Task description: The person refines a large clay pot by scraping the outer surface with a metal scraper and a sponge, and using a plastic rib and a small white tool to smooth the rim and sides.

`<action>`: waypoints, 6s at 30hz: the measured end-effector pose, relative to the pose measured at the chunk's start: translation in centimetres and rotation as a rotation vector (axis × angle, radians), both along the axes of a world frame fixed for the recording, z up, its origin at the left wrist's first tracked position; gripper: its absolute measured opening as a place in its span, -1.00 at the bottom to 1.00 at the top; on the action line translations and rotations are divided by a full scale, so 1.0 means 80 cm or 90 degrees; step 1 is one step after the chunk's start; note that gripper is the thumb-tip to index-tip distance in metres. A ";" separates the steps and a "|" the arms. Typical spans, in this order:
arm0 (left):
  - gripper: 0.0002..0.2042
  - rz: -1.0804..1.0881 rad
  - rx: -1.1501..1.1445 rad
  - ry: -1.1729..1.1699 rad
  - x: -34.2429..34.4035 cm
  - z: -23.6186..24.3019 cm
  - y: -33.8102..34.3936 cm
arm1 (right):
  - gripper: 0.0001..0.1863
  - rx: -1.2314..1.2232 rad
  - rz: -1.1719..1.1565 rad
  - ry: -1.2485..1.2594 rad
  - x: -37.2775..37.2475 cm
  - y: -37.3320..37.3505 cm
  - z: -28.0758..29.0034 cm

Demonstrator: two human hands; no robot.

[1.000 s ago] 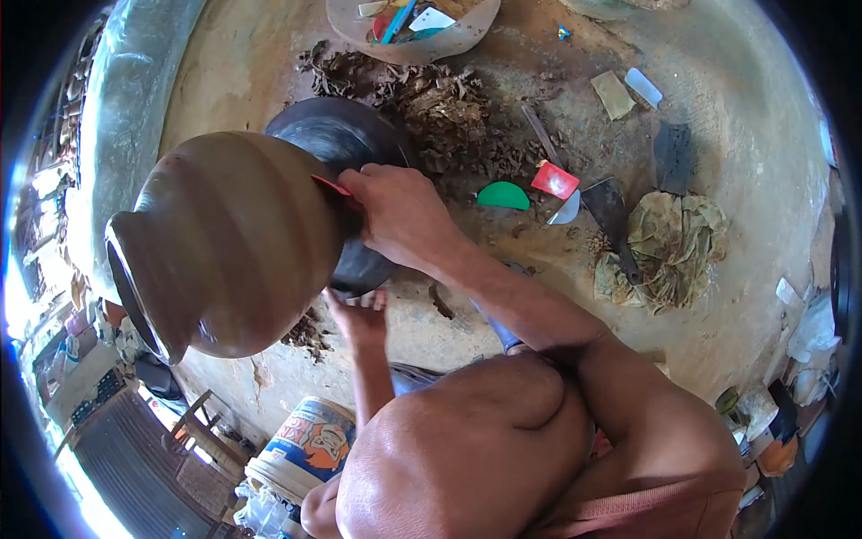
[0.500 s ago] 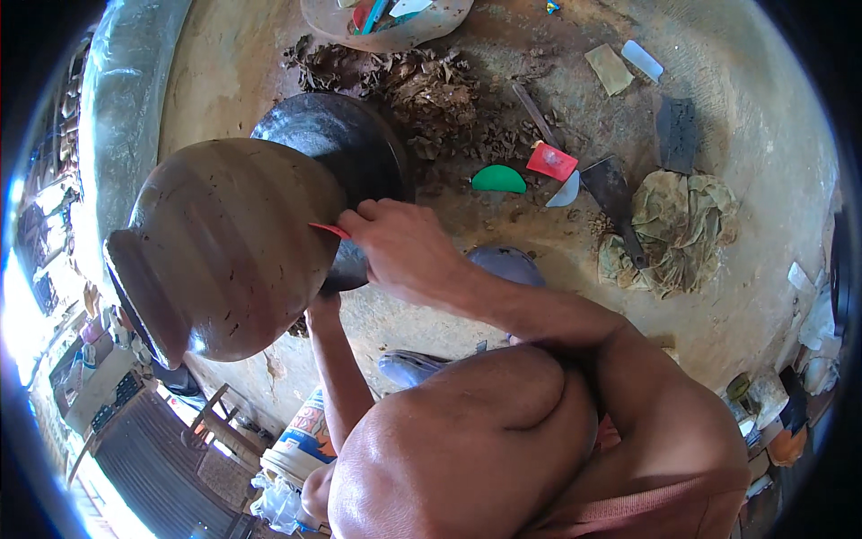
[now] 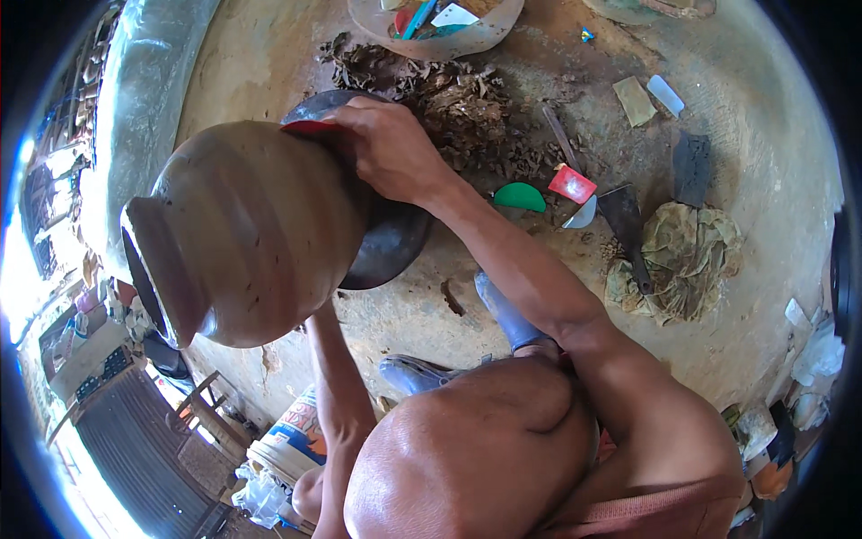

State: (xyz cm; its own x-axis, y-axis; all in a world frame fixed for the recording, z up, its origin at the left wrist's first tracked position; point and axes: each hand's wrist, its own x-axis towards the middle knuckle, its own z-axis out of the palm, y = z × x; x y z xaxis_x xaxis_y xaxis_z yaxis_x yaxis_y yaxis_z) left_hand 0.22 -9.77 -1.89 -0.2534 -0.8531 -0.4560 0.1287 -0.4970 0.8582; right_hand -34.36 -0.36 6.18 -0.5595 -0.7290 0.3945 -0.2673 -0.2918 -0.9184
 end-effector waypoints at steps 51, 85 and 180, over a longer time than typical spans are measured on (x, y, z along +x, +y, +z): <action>-0.36 0.374 0.084 -0.128 -0.135 0.016 0.164 | -0.59 0.023 -0.141 -0.035 0.040 0.064 0.035; -0.35 0.073 0.335 0.041 -0.110 0.010 0.228 | -0.62 0.032 -0.137 -0.067 0.054 0.061 0.025; -0.32 0.143 0.186 -0.112 -0.067 0.041 0.124 | -0.52 -0.012 -0.123 0.020 0.054 0.087 0.075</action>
State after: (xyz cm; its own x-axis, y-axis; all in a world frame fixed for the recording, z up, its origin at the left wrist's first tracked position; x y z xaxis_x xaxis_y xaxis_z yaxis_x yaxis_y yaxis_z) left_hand -5.14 0.16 1.37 0.0284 -0.7066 -0.7070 0.1260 -0.6991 0.7038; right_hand -30.05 6.59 12.17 -0.6758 -0.6011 0.4265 -0.3485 -0.2493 -0.9035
